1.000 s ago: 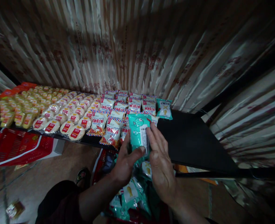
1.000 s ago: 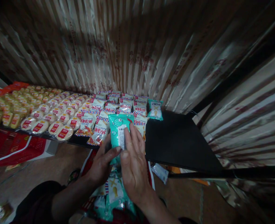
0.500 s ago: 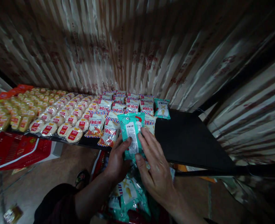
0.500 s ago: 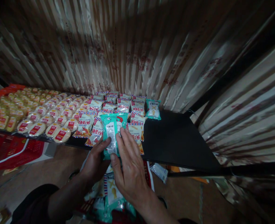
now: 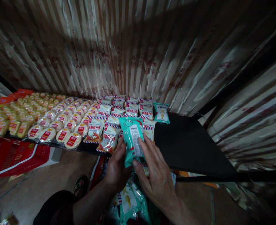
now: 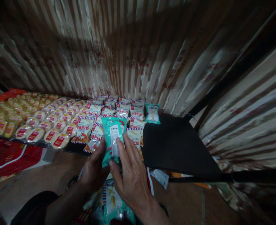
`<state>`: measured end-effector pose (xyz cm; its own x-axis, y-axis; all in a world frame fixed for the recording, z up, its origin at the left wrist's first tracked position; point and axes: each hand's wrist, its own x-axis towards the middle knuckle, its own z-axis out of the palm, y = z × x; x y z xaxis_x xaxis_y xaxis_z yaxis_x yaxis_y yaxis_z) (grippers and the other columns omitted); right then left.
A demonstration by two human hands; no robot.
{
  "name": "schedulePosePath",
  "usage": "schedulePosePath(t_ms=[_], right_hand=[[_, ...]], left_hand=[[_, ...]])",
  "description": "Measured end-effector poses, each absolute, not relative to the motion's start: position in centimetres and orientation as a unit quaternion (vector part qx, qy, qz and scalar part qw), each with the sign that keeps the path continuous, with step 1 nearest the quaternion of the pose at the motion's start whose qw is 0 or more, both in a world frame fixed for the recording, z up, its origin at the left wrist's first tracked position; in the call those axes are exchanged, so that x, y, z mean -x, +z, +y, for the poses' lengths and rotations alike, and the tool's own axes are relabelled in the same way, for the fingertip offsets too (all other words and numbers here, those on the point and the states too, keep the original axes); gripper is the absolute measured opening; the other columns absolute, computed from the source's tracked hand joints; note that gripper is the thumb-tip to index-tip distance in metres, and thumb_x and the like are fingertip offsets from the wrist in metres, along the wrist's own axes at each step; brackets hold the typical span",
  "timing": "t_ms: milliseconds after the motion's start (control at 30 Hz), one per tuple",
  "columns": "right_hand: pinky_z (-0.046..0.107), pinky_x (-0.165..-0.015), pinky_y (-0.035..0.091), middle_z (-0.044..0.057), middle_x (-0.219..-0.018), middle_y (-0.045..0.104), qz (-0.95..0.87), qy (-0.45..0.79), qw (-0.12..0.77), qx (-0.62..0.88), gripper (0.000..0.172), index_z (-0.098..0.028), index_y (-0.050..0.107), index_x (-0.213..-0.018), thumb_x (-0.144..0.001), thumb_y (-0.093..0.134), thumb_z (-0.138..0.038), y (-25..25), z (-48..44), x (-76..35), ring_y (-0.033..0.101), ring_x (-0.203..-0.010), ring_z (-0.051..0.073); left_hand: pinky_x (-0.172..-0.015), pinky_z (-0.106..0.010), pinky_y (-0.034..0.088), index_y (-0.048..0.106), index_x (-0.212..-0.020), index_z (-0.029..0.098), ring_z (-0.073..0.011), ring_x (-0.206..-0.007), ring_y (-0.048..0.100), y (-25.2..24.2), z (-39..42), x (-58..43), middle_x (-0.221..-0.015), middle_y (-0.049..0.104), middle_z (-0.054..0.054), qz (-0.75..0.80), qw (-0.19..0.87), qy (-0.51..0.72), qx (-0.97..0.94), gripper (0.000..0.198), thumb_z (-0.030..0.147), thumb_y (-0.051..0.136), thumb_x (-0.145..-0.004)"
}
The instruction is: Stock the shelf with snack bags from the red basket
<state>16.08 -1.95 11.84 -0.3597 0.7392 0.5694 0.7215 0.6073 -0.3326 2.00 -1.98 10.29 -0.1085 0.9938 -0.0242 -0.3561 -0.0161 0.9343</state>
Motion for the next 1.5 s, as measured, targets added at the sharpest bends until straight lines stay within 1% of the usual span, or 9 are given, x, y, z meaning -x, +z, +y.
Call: schedulePosePath(t_ms=[167,333,567,867,1000,1100,1267,1367,1500], right_hand=[[0.056,-0.105,0.042,0.015,-0.151,0.036,-0.809,0.06,0.368,0.455,0.078,-0.019,0.017,-0.151,-0.089,0.047,-0.056,12.0,-1.6,-16.7,0.035,-0.139,0.033],[0.056,-0.103,0.044,0.017,-0.153,0.032,-0.789,0.08,0.386,0.471,0.1,-0.019,0.013,-0.152,-0.077,0.055,-0.07,12.3,-0.7,-17.5,0.036,-0.137,0.037],[0.053,-0.107,0.041,0.013,-0.153,0.03,-0.737,0.104,0.44,0.502,0.076,-0.024,0.022,-0.15,-0.087,0.054,-0.053,12.8,0.3,-18.6,0.032,-0.14,0.032],[0.041,-0.097,0.048,0.01,-0.125,0.056,-0.64,0.154,0.518,0.546,0.048,-0.023,0.05,-0.131,-0.089,0.053,-0.044,13.2,1.5,-19.9,0.056,-0.116,0.025],[0.037,-0.093,0.05,0.01,-0.13,0.058,-0.568,0.216,0.542,0.581,0.055,-0.023,0.044,-0.137,-0.088,0.053,-0.046,12.9,2.1,-21.0,0.057,-0.115,0.024],[0.037,-0.093,0.049,0.01,-0.132,0.057,-0.521,0.226,0.559,0.604,0.059,-0.022,0.048,-0.134,-0.084,0.056,-0.052,13.0,2.6,-21.8,0.054,-0.119,0.025],[0.036,-0.093,0.049,0.008,-0.122,0.063,-0.47,0.267,0.589,0.601,0.053,-0.021,0.06,-0.119,-0.078,0.061,-0.055,12.4,3.9,-23.6,0.058,-0.113,0.025],[0.035,-0.089,0.051,0.007,-0.113,0.068,-0.417,0.335,0.596,0.599,0.053,-0.02,0.064,-0.111,-0.073,0.066,-0.056,11.3,5.0,-25.0,0.063,-0.105,0.025],[0.033,-0.084,0.053,0.006,-0.11,0.07,-0.35,0.386,0.608,0.598,0.064,-0.021,0.062,-0.117,-0.063,0.074,-0.054,10.4,6.2,-26.5,0.065,-0.099,0.023]], left_hand=[[-0.119,-0.035,0.025,0.056,-0.131,0.026,-0.0212,-0.143,0.025,12.2,-1.8,-3.9,-0.147,0.045,0.0,0.312,0.691,0.615,-0.217,0.052,0.051,0.049,-0.086],[-0.12,-0.035,0.022,0.045,-0.14,0.028,-0.0197,-0.145,0.019,13.4,-1.4,-6.2,-0.151,0.038,0.001,0.28,0.707,0.628,-0.166,0.06,0.047,0.058,-0.084],[-0.12,-0.034,0.02,0.043,-0.141,0.03,-0.0189,-0.145,0.02,13.9,-0.5,-9.1,-0.154,0.033,0.003,0.256,0.71,0.633,-0.169,0.057,0.051,0.052,-0.088],[-0.12,-0.032,0.016,0.041,-0.142,0.032,-0.0179,-0.146,0.016,14.3,0.6,-11.6,-0.156,0.029,0.006,0.332,0.653,0.626,-0.267,0.055,0.054,0.042,-0.092],[-0.121,-0.035,0.012,0.036,-0.144,0.035,-0.0176,-0.148,0.006,14.4,1.0,-12.7,-0.158,0.019,0.009,0.417,0.585,0.586,-0.375,0.054,0.054,0.035,-0.094],[-0.121,-0.035,0.008,0.035,-0.145,0.036,-0.0152,-0.148,-0.002,15.0,1.3,-13.3,-0.159,0.013,0.011,0.492,0.542,0.523,-0.437,0.05,0.048,0.031,-0.096],[-0.12,-0.03,0.011,0.033,-0.146,0.031,-0.0151,-0.147,0.001,15.3,2.4,-14.7,-0.161,0.0,0.009,0.52,0.526,0.464,-0.488,0.052,0.039,0.034,-0.094],[-0.12,-0.032,0.009,0.039,-0.144,0.029,-0.0176,-0.148,0.001,14.8,3.7,-16.1,-0.161,0.002,0.006,0.542,0.503,0.441,-0.509,0.052,0.033,0.038,-0.092],[-0.12,-0.039,0.01,0.044,-0.141,0.03,-0.0225,-0.148,0.005,14.2,5.1,-17.8,-0.161,0.007,0.004,0.565,0.474,0.432,-0.519,0.051,0.03,0.043,-0.089]])
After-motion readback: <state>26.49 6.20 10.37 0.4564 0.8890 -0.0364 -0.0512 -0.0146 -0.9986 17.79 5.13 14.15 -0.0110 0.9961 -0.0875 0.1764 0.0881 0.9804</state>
